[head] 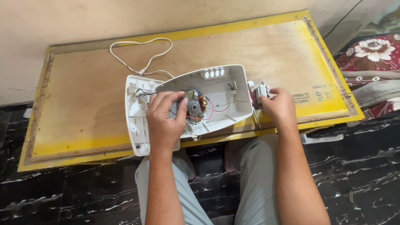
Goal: The person works on a small white electric appliance with its cover open on a table. They handle a switch component with red buttons, disconnect and reposition red and black wires, lift out the motor assembly, and repeatedly fit the switch part into the housing by hand.
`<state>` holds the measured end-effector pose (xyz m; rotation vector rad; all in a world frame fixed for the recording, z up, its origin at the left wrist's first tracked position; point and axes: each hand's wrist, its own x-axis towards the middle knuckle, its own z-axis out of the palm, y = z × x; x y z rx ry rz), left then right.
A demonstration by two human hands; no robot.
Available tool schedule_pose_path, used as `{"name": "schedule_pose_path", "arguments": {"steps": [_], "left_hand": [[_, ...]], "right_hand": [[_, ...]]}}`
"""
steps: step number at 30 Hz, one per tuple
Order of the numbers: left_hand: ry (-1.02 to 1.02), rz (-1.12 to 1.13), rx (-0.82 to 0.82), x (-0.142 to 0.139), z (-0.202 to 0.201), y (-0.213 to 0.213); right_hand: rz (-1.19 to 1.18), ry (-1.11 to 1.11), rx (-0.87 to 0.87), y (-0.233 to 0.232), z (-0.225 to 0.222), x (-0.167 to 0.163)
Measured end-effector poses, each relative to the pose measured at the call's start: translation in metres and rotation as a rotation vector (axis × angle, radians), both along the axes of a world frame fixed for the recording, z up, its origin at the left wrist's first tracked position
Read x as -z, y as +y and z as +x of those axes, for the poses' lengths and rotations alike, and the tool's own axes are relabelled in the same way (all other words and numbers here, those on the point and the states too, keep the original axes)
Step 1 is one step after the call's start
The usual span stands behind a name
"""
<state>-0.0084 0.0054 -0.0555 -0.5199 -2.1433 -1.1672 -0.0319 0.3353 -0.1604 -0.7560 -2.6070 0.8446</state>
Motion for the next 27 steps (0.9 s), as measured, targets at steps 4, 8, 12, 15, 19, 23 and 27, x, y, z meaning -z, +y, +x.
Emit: {"name": "schedule_pose_path", "arguments": {"steps": [4, 8, 12, 15, 19, 23, 27], "left_hand": [[-0.004, 0.002, -0.001, 0.002, -0.002, -0.002], [-0.002, -0.004, -0.022, 0.004, -0.002, -0.003], [0.003, 0.016, -0.026, 0.004, -0.001, -0.006], [-0.045, 0.053, 0.004, 0.003, -0.003, -0.009], [-0.211, 0.128, 0.002, 0.004, -0.002, -0.011], [-0.264, 0.124, -0.004, 0.004, -0.001, -0.013], [-0.28, 0.108, 0.002, 0.006, -0.001, -0.01]], "right_hand": [[0.243, 0.35, -0.09, -0.021, 0.016, -0.029], [-0.42, 0.259, -0.143, -0.068, 0.019, -0.066], [-0.496, 0.276, -0.196, -0.103, 0.031, -0.089], [-0.457, 0.242, -0.261, -0.116, 0.034, -0.094], [-0.196, 0.0, -0.316, -0.13, 0.034, -0.088], [-0.161, 0.013, -0.327, -0.134, 0.032, -0.084], [-0.15, 0.17, -0.416, -0.13, 0.034, -0.077]]}}
